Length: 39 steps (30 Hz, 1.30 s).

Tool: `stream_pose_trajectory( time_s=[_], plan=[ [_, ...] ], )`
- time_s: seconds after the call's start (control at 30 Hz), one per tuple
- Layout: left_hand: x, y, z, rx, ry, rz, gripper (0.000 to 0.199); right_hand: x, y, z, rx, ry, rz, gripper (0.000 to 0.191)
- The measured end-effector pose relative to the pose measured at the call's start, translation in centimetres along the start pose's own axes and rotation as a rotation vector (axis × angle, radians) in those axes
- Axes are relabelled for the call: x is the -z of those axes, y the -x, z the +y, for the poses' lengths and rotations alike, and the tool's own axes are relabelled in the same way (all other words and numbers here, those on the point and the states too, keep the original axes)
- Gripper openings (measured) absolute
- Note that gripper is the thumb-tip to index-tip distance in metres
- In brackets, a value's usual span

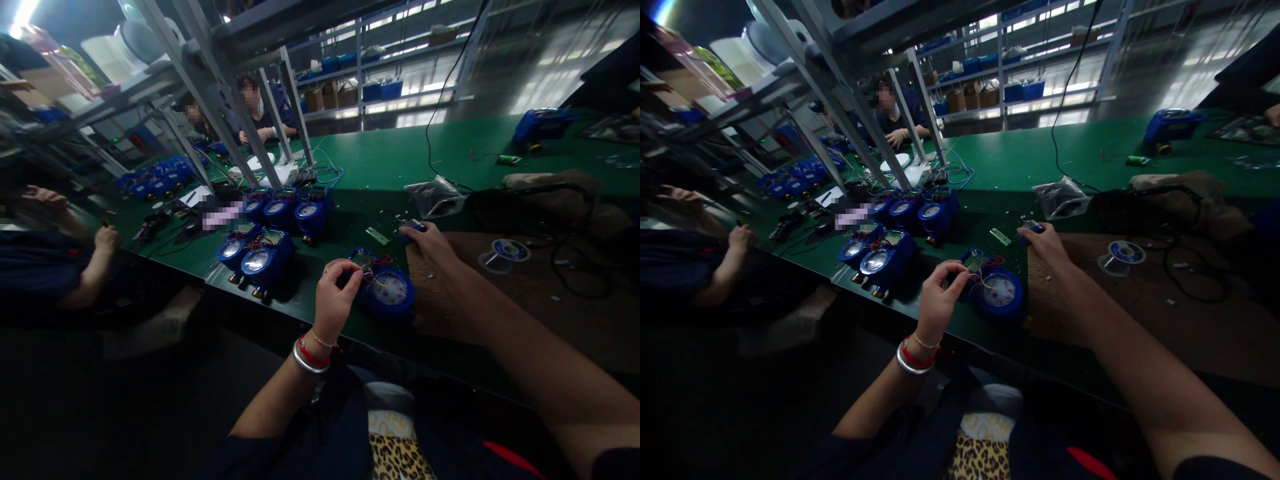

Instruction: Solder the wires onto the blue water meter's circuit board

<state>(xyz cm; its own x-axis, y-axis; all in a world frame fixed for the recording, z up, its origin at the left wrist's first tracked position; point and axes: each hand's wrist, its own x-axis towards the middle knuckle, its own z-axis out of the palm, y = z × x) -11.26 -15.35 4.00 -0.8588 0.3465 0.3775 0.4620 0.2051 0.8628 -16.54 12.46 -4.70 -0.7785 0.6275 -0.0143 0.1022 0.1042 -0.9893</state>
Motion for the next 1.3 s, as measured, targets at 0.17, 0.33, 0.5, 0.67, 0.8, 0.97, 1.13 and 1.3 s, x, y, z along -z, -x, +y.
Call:
stream_pose_trajectory(
  time_s=[0.17, 0.33, 0.5, 0.67, 0.8, 0.97, 1.13, 1.3],
  plan=[
    [0.2, -0.1, 0.4, 0.015, 0.021, -0.044, 0.016, -1.1, -0.7, 1.5, 0.052, 0.244, 0.236, 0.068],
    [0.4, -0.1, 0.6, 0.02, 0.048, -0.098, 0.017, -1.6, -0.3, 1.8, 0.166, 0.395, 0.232, 0.07],
    [0.4, -0.2, 0.4, 0.034, 0.052, -0.123, 0.016, -0.8, 4.3, -2.2, 0.359, 0.2, 0.211, 0.063],
    [0.1, -0.2, 0.2, 0.034, 0.058, -0.133, 0.015, 0.5, 12.5, -8.1, 0.59, 0.056, -0.271, 0.023],
    [-0.2, -0.1, 0.1, 0.037, 0.076, -0.124, 0.015, 0.6, 15.0, -9.3, 0.843, 0.306, -0.406, 0.016],
    [-0.6, 0.0, 0.1, 0.039, 0.083, -0.113, 0.015, 0.2, 14.3, -8.7, 0.93, 0.446, -0.358, 0.01],
    [-1.1, -0.1, -0.1, 0.06, 0.099, -0.1, 0.013, 0.5, 13.9, -8.0, 0.904, 0.469, -0.285, 0.013],
    [-1.6, -0.3, -0.2, 0.034, 0.061, -0.089, 0.012, 0.6, 13.7, -7.2, 0.909, 0.488, -0.204, 0.011]
  ],
)
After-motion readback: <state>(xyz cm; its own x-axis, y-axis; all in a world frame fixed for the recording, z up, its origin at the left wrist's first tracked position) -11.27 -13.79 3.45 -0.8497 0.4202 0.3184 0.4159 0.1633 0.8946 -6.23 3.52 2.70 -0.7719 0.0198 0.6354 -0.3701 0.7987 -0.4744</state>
